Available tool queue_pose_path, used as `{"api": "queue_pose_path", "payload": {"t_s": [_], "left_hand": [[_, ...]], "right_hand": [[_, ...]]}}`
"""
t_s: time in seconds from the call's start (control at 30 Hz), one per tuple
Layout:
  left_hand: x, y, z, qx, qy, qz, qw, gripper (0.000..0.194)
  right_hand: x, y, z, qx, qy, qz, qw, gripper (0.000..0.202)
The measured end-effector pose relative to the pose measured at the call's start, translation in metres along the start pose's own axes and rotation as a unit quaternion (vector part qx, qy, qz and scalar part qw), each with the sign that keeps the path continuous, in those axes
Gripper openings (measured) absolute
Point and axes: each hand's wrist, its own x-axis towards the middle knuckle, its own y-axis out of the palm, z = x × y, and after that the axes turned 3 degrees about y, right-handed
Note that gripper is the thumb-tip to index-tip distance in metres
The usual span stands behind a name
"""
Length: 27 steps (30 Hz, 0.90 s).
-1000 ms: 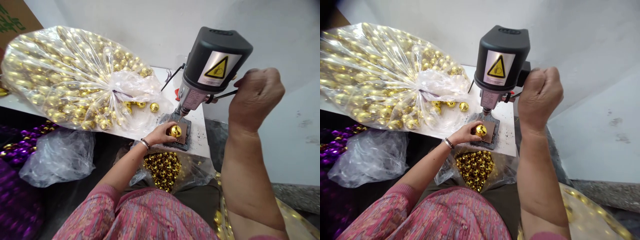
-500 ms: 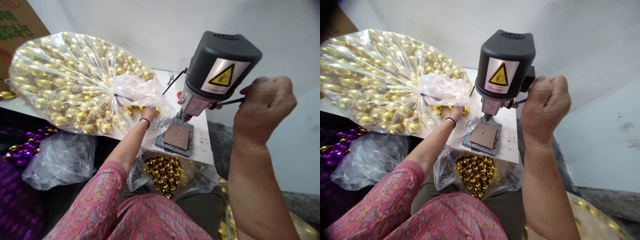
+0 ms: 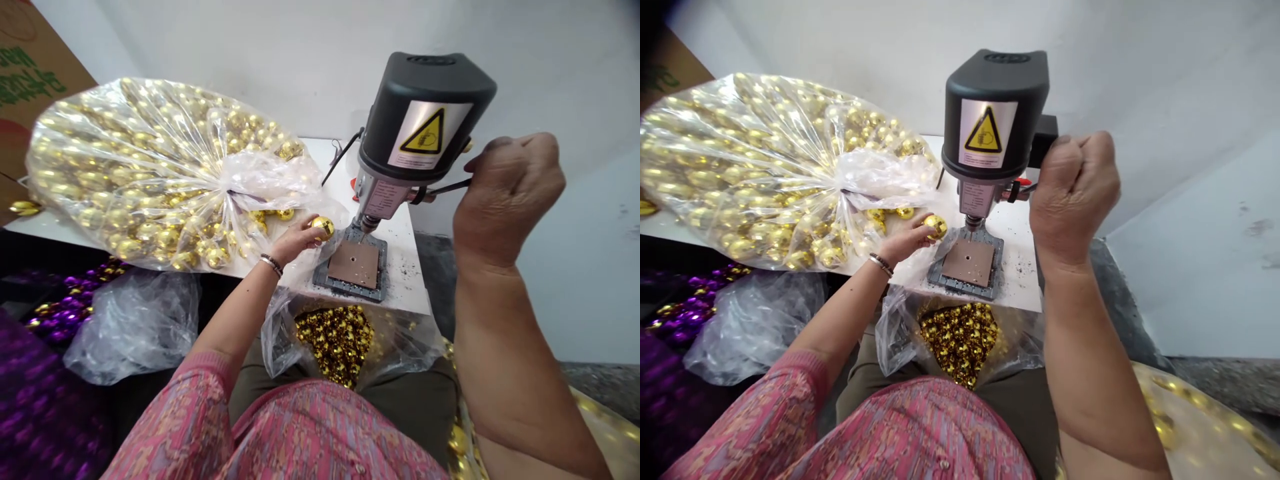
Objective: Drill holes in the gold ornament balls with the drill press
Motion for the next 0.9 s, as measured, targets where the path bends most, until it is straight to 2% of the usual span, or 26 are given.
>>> {"api": "queue_pose_path", "payload": {"t_s": [0.1,0.2,0.3,0.47,0.63,0.73,0.9], "left_hand": [[-0.014,0.008,-0.006,-0.082,-0.039,0.098,0.991,0.043],[-0.017,0.025,-0.008,-0.025,-0.044,0.139,0.989,0.046],[-0.013,0.039,-0.003,0.085,-0.002,0.12,0.989,0.046],[-0.008,0.047,0.004,0.214,0.05,0.083,0.972,0.051],[-0.011,0.049,0.0,0.267,0.076,0.076,0.958,0.05],[-0.013,0.056,-0.004,0.283,0.078,0.065,0.954,0.058],[-0.011,0.068,-0.005,0.288,0.09,0.098,0.948,0.062]], "right_hand": [[0.004,0.0,0.0,-0.016,0.015,0.011,1.0,0.036],[0.014,-0.002,0.004,-0.023,0.044,0.051,0.997,0.031],[0.023,-0.005,0.013,-0.021,0.087,0.103,0.991,0.031],[0.025,-0.007,0.026,0.003,0.122,0.12,0.985,0.033],[0.023,-0.01,0.036,0.021,0.15,0.116,0.982,0.035],[0.026,-0.01,0.042,0.002,0.163,0.126,0.979,0.039],[0.034,-0.009,0.044,-0.003,0.162,0.138,0.977,0.042]]}}
